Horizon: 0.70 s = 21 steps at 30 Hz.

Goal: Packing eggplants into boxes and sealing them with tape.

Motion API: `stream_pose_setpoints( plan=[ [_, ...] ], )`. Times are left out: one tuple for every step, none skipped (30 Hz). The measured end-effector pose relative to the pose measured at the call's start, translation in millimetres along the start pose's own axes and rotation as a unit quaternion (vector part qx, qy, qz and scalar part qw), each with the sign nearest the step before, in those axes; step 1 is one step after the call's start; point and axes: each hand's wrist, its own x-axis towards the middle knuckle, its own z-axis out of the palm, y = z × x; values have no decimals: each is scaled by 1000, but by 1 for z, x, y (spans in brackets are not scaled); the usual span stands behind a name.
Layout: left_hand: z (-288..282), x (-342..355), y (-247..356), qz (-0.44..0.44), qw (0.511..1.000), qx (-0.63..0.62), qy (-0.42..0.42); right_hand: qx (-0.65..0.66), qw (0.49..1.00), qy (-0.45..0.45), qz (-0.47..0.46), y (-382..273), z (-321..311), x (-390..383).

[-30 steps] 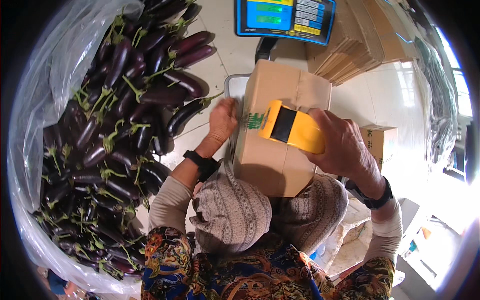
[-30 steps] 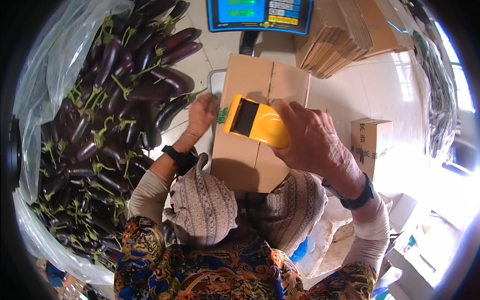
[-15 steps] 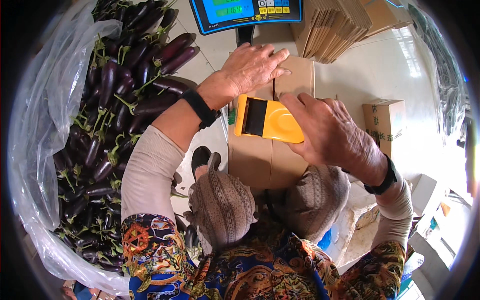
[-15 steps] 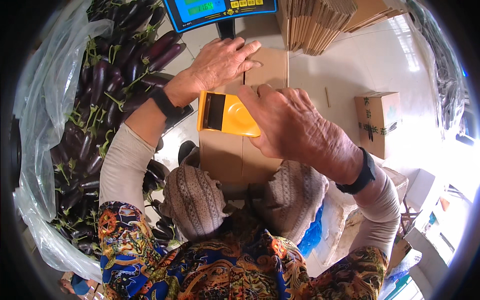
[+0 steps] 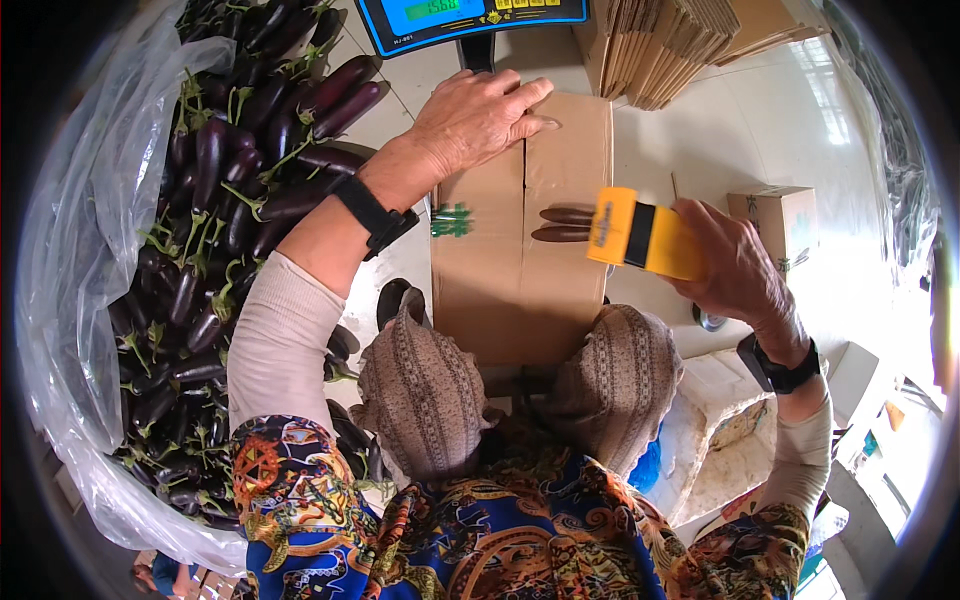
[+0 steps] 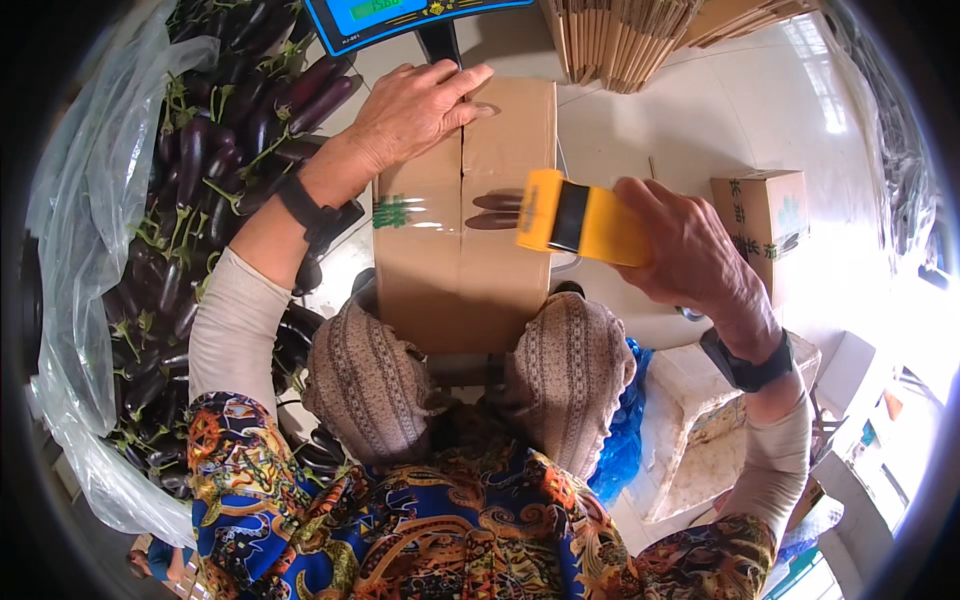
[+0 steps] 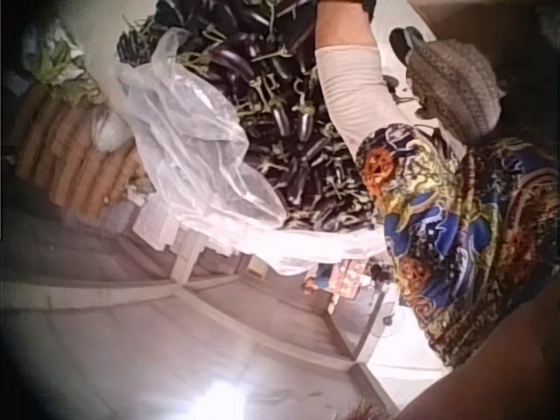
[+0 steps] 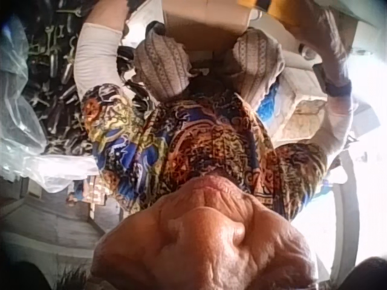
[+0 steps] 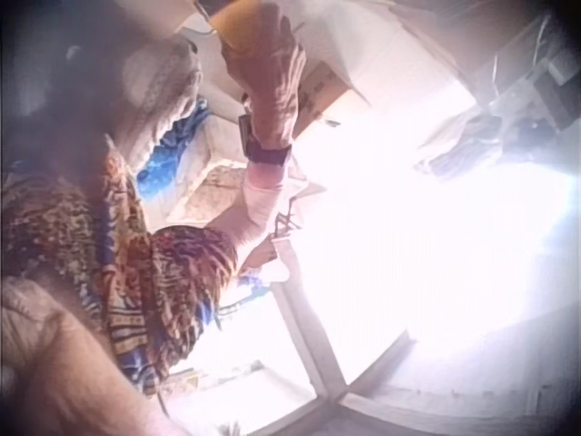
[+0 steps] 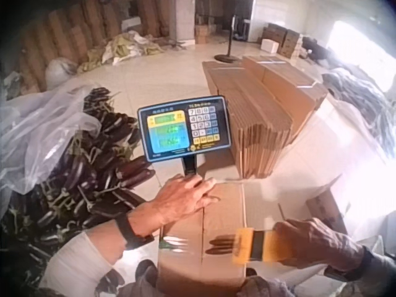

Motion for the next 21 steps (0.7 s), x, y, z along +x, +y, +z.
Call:
stream_pose_setpoints(
  plan=[
    [-2, -1, -1, -5, 1000, 4, -8, 3, 1000, 0, -3, 11, 6, -5],
    [-2, -1, 0, -7, 1000, 2, -14, 4, 1000, 19, 6, 22, 10, -15],
    [-3, -1, 1, -6, 1000, 0, -15, 5, 999, 37, 15, 30, 16, -21],
    [-4, -2, 0, -13, 1000, -5, -28, 6, 999, 38, 15, 36, 23, -23],
    [-5, -4, -2, -20, 999, -10, -41, 27, 999, 28, 29, 43, 30, -23],
    [-8, -6, -5, -21, 999, -8, -43, 48, 998, 17, 41, 48, 39, -20],
    [-10, -5, -6, -26, 998, -63, -13, 55, 997, 10, 46, 52, 47, -18],
    [-11, -6, -7, -31, 992, -118, 17, 80, 996, 3, 47, 57, 59, -15],
    [-9, -11, -8, -29, 992, -118, 18, 103, 994, -5, 47, 63, 69, -13],
    [-3, -22, -11, -95, 979, -124, 130, 104, 993, -4, 49, 64, 77, -13],
    [0, -32, -11, -159, 950, -128, 238, 118, 992, 7, 53, 66, 85, -12],
    [1, -50, -5, -312, 876, -337, 147, 132, 989, 18, 58, 68, 91, -13],
    [-3, -72, 0, -444, 733, -514, 42, 121, 991, 27, 53, 70, 96, -15],
    [11, -126, -14, -445, 719, -531, -44, 135, 990, 29, 35, 62, 99, -4],
    [38, -165, -3, -396, 785, -474, -57, 144, 989, 29, 34, 53, 95, 2],
    [34, -161, 11, -412, 735, -532, -83, 151, 987, 24, 46, 58, 100, 1],
    [23, -152, 28, -426, 684, -583, -106, 148, 987, 23, 51, 58, 98, -5],
    [16, -139, 32, -422, 668, -602, -113, 141, 987, 41, 59, 57, 96, -10],
    [11, -127, 37, -420, 651, -621, -122, 135, 987, 56, 67, 57, 95, -15],
    [13, -121, 43, -465, 569, -670, -107, 135, 987, 54, 65, 53, 94, -20],
    [18, -117, 48, -504, 481, -712, -91, 126, 987, 60, 78, 48, 87, -26]
  ],
)
